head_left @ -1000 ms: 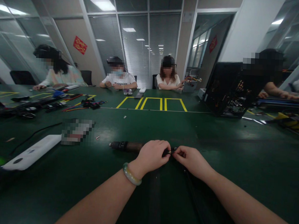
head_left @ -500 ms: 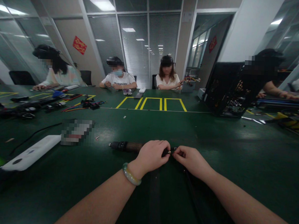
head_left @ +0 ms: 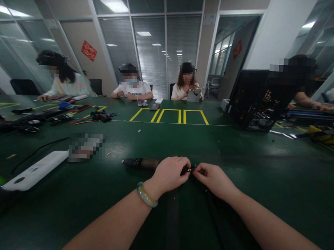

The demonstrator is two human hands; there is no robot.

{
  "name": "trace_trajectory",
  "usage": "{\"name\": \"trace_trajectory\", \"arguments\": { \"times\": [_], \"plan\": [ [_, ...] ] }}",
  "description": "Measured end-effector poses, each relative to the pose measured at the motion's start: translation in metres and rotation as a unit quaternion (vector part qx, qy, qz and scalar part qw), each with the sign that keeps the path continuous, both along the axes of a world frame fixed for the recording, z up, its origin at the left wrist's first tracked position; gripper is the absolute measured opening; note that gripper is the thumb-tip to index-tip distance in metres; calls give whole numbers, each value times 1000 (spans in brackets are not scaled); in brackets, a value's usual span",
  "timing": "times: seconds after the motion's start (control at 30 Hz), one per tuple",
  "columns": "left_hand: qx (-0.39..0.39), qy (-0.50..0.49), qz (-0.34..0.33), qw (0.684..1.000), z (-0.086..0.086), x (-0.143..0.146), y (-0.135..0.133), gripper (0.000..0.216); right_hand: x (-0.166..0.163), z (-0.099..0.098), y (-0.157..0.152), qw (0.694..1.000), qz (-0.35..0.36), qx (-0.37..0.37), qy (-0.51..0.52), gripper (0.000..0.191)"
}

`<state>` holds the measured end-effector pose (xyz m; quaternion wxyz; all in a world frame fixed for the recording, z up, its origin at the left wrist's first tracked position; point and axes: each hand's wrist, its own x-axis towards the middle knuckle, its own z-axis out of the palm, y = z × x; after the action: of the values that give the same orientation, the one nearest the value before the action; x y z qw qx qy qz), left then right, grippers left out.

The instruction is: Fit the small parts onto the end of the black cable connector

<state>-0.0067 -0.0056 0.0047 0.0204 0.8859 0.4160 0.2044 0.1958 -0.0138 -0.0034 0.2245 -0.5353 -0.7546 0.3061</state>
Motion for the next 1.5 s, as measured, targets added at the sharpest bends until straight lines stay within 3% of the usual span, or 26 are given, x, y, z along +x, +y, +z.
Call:
{"name": "trace_trajectory", "arguments": {
  "times": [0.73, 1.5],
  "plan": [
    [-4, 0, -20, 1000, 4, 0, 0, 11, 0, 1, -1, 1000, -2, 1, -2, 17],
    [-11, 1, 1, 1000, 1, 0, 0, 14, -1, 4, -2, 1000, -3, -12, -1, 20]
  ]
}}
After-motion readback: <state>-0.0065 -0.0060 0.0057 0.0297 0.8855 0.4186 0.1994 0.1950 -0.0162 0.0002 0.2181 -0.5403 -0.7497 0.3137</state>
